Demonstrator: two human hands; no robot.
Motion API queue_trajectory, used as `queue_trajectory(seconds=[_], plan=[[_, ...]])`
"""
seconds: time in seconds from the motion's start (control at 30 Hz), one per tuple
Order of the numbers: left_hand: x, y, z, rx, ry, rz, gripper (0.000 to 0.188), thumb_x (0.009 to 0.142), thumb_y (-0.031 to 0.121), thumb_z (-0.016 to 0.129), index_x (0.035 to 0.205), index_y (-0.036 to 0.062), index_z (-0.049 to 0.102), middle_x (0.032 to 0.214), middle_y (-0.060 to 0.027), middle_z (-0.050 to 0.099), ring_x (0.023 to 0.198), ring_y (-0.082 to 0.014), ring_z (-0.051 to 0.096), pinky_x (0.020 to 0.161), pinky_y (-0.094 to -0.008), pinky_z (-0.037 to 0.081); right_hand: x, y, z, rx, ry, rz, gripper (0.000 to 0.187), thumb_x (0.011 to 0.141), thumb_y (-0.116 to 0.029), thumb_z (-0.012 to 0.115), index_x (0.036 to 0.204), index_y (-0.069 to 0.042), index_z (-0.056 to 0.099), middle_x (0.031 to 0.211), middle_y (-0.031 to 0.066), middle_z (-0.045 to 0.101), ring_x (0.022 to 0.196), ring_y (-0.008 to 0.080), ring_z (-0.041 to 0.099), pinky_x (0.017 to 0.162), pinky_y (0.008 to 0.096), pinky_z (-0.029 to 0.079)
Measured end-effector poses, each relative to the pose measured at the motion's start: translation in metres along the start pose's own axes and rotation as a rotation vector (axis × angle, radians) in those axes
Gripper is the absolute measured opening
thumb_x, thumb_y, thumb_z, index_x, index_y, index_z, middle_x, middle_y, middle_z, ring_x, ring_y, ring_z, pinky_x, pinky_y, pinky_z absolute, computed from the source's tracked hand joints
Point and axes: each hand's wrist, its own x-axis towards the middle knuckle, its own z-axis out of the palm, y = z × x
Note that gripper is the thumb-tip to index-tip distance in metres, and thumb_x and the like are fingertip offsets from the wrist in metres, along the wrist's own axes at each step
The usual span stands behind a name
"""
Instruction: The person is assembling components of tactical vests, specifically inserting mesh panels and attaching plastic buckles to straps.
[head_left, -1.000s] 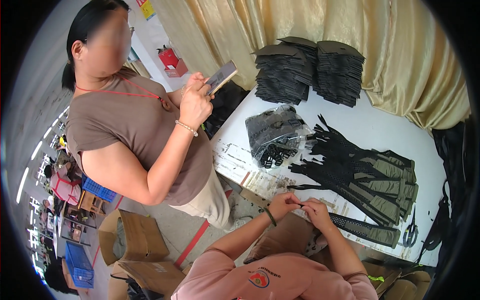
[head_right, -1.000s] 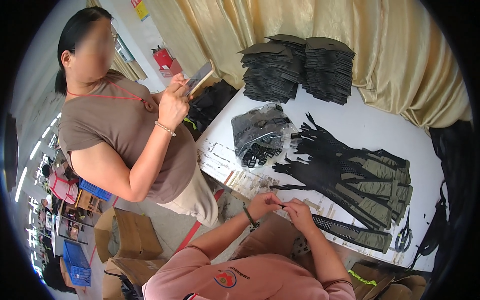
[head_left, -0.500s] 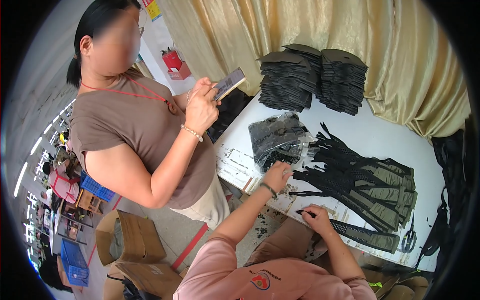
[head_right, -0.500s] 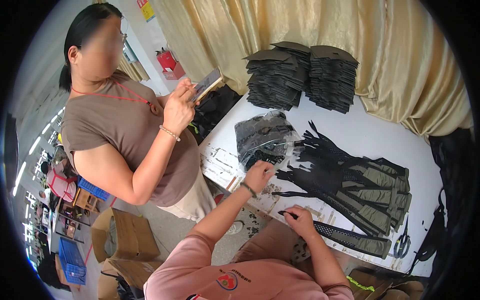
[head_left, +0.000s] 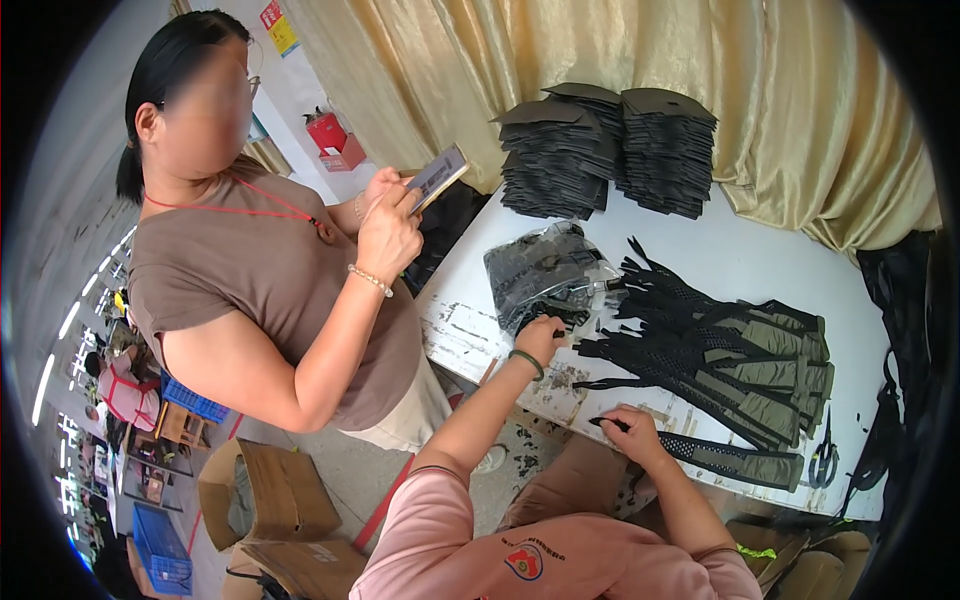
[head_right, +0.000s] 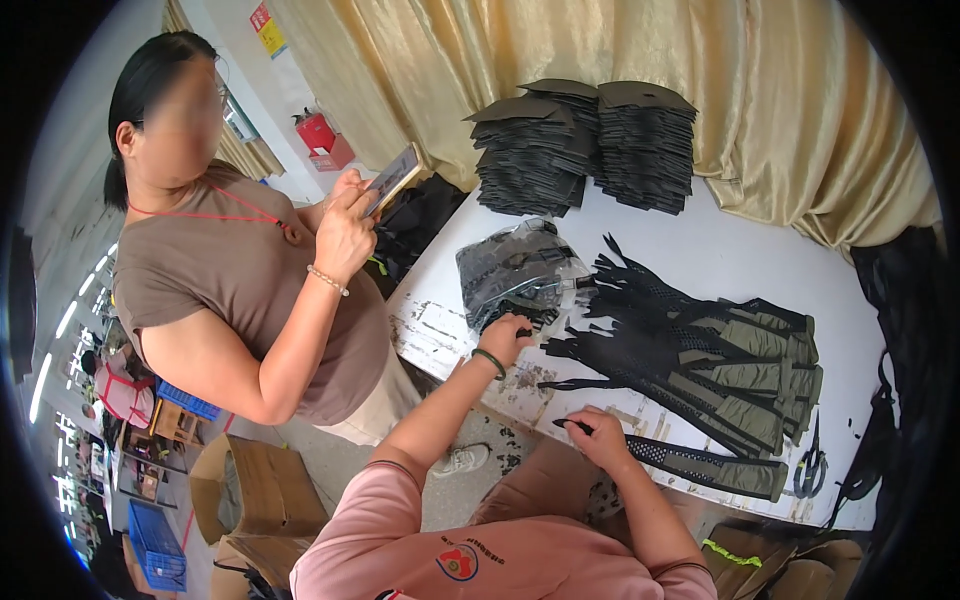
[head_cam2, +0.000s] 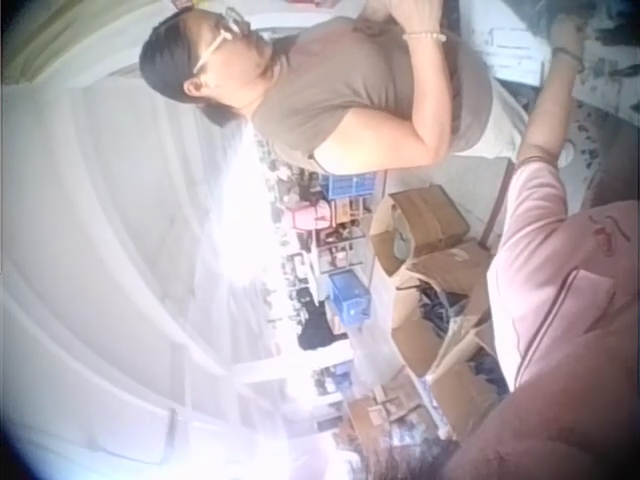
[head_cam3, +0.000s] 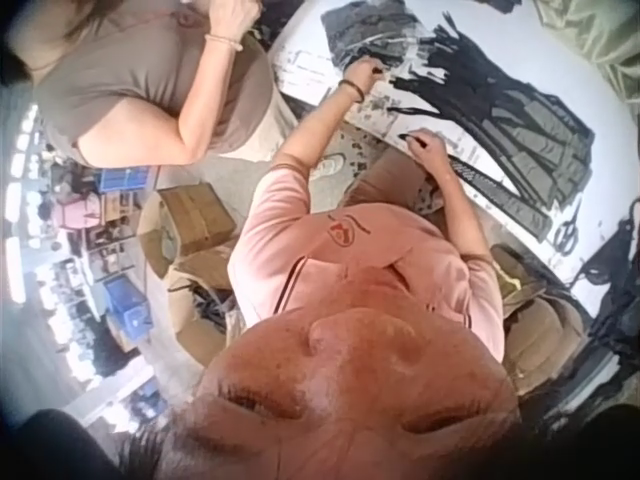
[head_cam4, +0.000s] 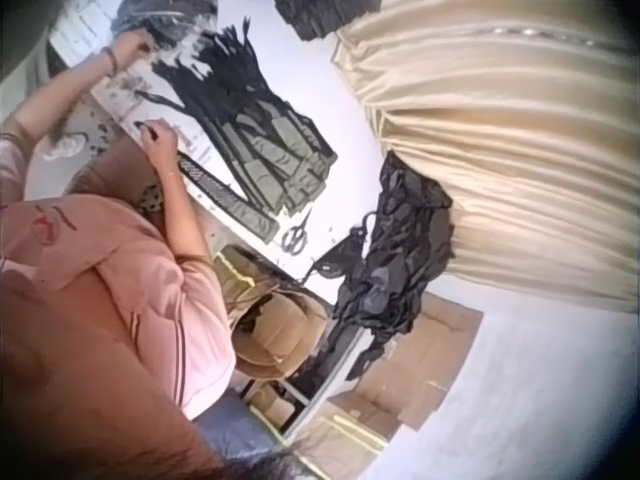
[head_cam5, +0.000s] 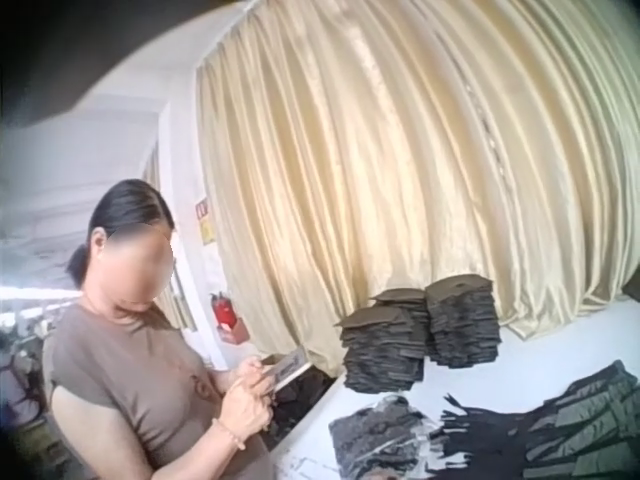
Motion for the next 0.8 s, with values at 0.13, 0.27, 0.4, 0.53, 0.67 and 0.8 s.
queue_trajectory(seconds=[0.13, 0.27, 0.4, 0.53, 0.67, 0.8], plan=[[-0.003, -0.002, -0.003, 0.010, 0.054, 0.032, 0.019, 0.074, 0.006, 0.065, 0.093, 0.0053, 0.060, 0.091, -0.0161, 0.059, 0.085, -0.0363, 0.059, 0.075, -0.0425, 0.048, 0.000, 0.001, 0.000, -0.025, -0.015, -0.007, 0.012, 0.079, -0.010, 0.064, 0.088, -0.003, 0.067, 0.071, 0.0060, 0.057, 0.060, 0.0151, 0.055, 0.056, 0.0265, 0.043], [-0.005, -0.005, -0.003, 0.060, 0.071, 0.014, 0.016, 0.076, 0.003, 0.060, 0.092, 0.0045, 0.060, 0.091, -0.0162, 0.059, 0.086, -0.0368, 0.058, 0.075, -0.0424, 0.048, -0.001, -0.004, -0.001, 0.004, -0.025, 0.042, 0.012, 0.079, -0.011, 0.064, 0.087, -0.003, 0.067, 0.072, 0.0063, 0.058, 0.060, 0.0159, 0.055, 0.056, 0.0265, 0.043], [-0.004, -0.010, -0.006, 0.064, 0.110, 0.056, 0.014, 0.076, 0.001, 0.058, 0.090, 0.0034, 0.059, 0.092, -0.0173, 0.057, 0.084, -0.0374, 0.058, 0.072, -0.0435, 0.048, -0.001, 0.003, 0.001, -0.001, -0.010, 0.000, 0.011, 0.079, -0.011, 0.064, 0.087, -0.003, 0.067, 0.073, 0.0064, 0.058, 0.060, 0.0162, 0.055, 0.056, 0.0265, 0.043], [-0.007, -0.009, -0.009, -0.001, 0.116, 0.066, 0.019, 0.074, -0.005, 0.055, 0.092, 0.0028, 0.058, 0.094, -0.0177, 0.056, 0.085, -0.0383, 0.058, 0.074, -0.0444, 0.048, -0.002, 0.003, 0.001, -0.002, -0.009, 0.010, 0.011, 0.079, -0.011, 0.064, 0.086, -0.003, 0.067, 0.072, 0.0064, 0.059, 0.061, 0.0162, 0.055, 0.056, 0.0269, 0.043], [-0.011, -0.003, -0.011, -0.060, 0.222, 0.141, 0.027, 0.072, -0.010, 0.055, 0.095, 0.0033, 0.058, 0.097, -0.0173, 0.057, 0.088, -0.0382, 0.057, 0.077, -0.0424, 0.048, -0.001, 0.003, 0.000, 0.009, -0.013, 0.022, 0.011, 0.079, -0.011, 0.064, 0.086, -0.003, 0.067, 0.071, 0.0064, 0.058, 0.060, 0.0167, 0.055, 0.055, 0.0273, 0.043], [-0.010, -0.004, -0.012, -0.095, 0.296, 0.157, 0.031, 0.070, -0.011, 0.057, 0.097, 0.0036, 0.061, 0.095, -0.0171, 0.058, 0.090, -0.0379, 0.057, 0.079, -0.0401, 0.048, 0.000, 0.003, 0.000, -0.010, -0.015, 0.013, 0.011, 0.079, -0.011, 0.064, 0.086, -0.003, 0.067, 0.071, 0.0065, 0.058, 0.060, 0.0168, 0.054, 0.055, 0.0274, 0.042]])
